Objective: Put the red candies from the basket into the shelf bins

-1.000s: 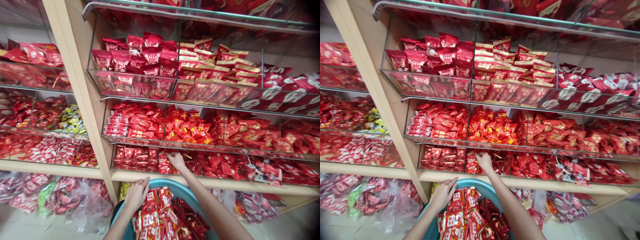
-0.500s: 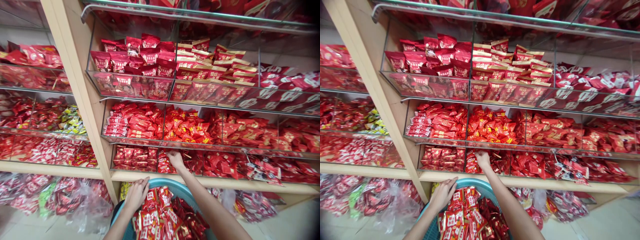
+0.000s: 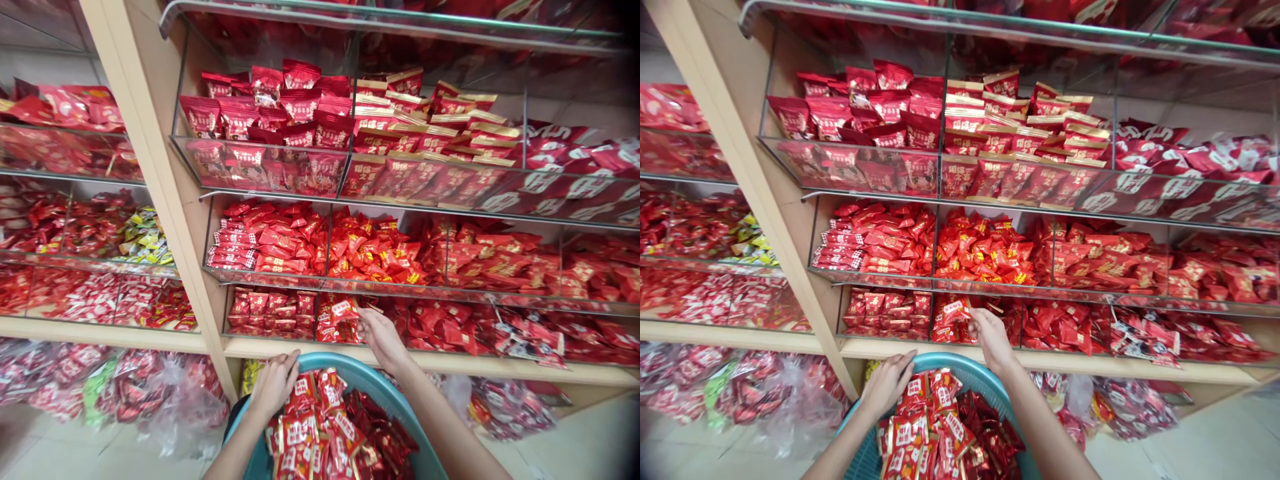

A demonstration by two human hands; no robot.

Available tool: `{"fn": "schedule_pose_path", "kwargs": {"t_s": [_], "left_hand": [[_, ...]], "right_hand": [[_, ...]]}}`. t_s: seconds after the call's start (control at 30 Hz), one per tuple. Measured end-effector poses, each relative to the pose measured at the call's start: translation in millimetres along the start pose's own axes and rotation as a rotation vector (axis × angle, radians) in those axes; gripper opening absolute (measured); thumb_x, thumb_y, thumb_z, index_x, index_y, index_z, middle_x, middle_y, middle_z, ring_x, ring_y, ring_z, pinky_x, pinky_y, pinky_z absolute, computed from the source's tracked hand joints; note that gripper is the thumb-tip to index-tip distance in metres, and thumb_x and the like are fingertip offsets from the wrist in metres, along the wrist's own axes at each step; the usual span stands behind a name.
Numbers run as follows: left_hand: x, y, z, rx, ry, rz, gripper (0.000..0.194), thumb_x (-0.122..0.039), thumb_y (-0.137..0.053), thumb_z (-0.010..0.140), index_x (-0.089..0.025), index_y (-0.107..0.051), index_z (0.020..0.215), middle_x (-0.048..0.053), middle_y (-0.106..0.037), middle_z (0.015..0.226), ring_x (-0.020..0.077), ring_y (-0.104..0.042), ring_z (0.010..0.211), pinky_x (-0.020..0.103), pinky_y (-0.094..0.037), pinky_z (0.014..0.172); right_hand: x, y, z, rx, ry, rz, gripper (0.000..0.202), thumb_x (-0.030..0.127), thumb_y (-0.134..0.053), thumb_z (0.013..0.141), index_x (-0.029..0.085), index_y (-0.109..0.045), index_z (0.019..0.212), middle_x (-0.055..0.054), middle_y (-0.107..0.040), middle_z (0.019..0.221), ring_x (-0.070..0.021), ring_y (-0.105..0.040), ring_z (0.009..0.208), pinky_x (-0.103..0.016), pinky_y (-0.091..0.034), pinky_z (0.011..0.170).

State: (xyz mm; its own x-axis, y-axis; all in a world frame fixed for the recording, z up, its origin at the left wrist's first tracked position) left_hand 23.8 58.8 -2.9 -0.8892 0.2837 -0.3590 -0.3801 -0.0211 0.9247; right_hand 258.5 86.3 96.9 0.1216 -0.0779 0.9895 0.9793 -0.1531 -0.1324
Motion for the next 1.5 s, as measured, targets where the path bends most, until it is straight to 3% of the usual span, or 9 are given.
{"fn": "schedule_pose_path", "kwargs": {"t_s": [0.1,0.27,0.43,0.67,1.0,1.27,1.5], "left_hand": [[-1.0,0.8,0.5,0.012,0.003,-0.009,0.042,-0.040,-0.027,0.091,-0.031,-0.047,0.126,0.004,-0.061,0.112,0.0167,-0.058,0.099,0.028,-0.043,0.086],[-1.9,1.2,0.6,0.010,-0.005,-0.013,0.041,-0.040,-0.027,0.091,-0.031,-0.047,0.126,0.004,-0.061,0.112,0.0173,-0.058,0.099,0.028,-0.043,0.086],[-1.5,1.0,-0.2,0.006,0.001,-0.014,0.042,-0.040,-0.027,0.091,-0.031,-0.047,0.126,0.004,-0.061,0.112,0.0169,-0.058,0.100,0.028,-0.043,0.087],[-3.5,3.1,-0.1,0.003,-0.009,-0.007,0.042,-0.039,-0.027,0.091,-0.030,-0.048,0.126,0.004,-0.062,0.111,0.0172,-0.058,0.100,0.029,-0.043,0.087],[-3.5,3.0,0.0,-0.001,-0.005,-0.006,0.042,-0.038,-0.027,0.091,-0.030,-0.049,0.125,0.004,-0.063,0.109,0.0167,-0.058,0.099,0.028,-0.043,0.087],[-4.8,5.0,-0.5,0.004,-0.012,-0.009,0.042,-0.038,-0.027,0.091,-0.029,-0.048,0.126,0.004,-0.062,0.110,0.0171,-0.058,0.101,0.029,-0.042,0.089],[-3.6,2.5,-0.5,-0.001,-0.023,0.010,0.043,-0.039,-0.025,0.091,-0.029,-0.047,0.127,0.004,-0.062,0.112,0.0174,-0.058,0.100,0.029,-0.043,0.087]], "right_hand": [[-13.3,1.5,-30.4,0.115,-0.126,-0.026,0.027,0.044,-0.062,0.069,0.018,-0.054,0.071,0.005,-0.050,0.055,-0.0095,-0.045,0.050,-0.022,-0.034,0.050],[-40.1,-12.6,-63.0,0.355,-0.144,-0.267,0.025,0.042,-0.055,0.076,0.018,-0.052,0.069,0.007,-0.045,0.048,-0.0079,-0.039,0.045,-0.020,-0.029,0.048],[-43.0,-32.1,-82.4,0.597,0.005,-0.419,0.027,0.042,-0.047,0.083,0.018,-0.053,0.072,0.004,-0.050,0.061,-0.0094,-0.044,0.056,-0.021,-0.036,0.054],[-44.2,-57.3,-95.4,0.819,0.254,-0.886,0.017,0.022,-0.045,0.084,0.021,-0.058,0.074,0.004,-0.055,0.065,-0.0097,-0.046,0.060,-0.019,-0.035,0.058],[-56.4,-68.4,-86.7,0.836,0.575,-1.238,0.023,0.020,-0.042,0.088,0.024,-0.061,0.075,0.002,-0.062,0.078,-0.0135,-0.055,0.076,-0.023,-0.040,0.068],[-62.3,-66.2,-87.3,0.752,0.660,-1.283,0.018,0.025,-0.046,0.088,0.023,-0.062,0.078,0.002,-0.058,0.082,-0.0125,-0.055,0.076,-0.021,-0.042,0.063],[-52.2,-61.8,-91.2,0.709,0.643,-1.183,0.017,0.029,-0.044,0.089,0.024,-0.060,0.093,0.000,-0.059,0.093,-0.0132,-0.058,0.084,-0.022,-0.045,0.072]]}}
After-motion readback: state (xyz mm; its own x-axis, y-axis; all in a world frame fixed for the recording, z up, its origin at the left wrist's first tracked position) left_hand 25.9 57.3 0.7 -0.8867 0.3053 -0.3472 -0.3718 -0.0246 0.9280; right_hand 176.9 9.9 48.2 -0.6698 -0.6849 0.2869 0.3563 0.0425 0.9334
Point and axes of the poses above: each hand's wrist, its own z-axis towards the middle knuckle, its own y-axis out of the back of the hand, x = y × z, the point moved 4 cm from there along z, towards the middle knuckle
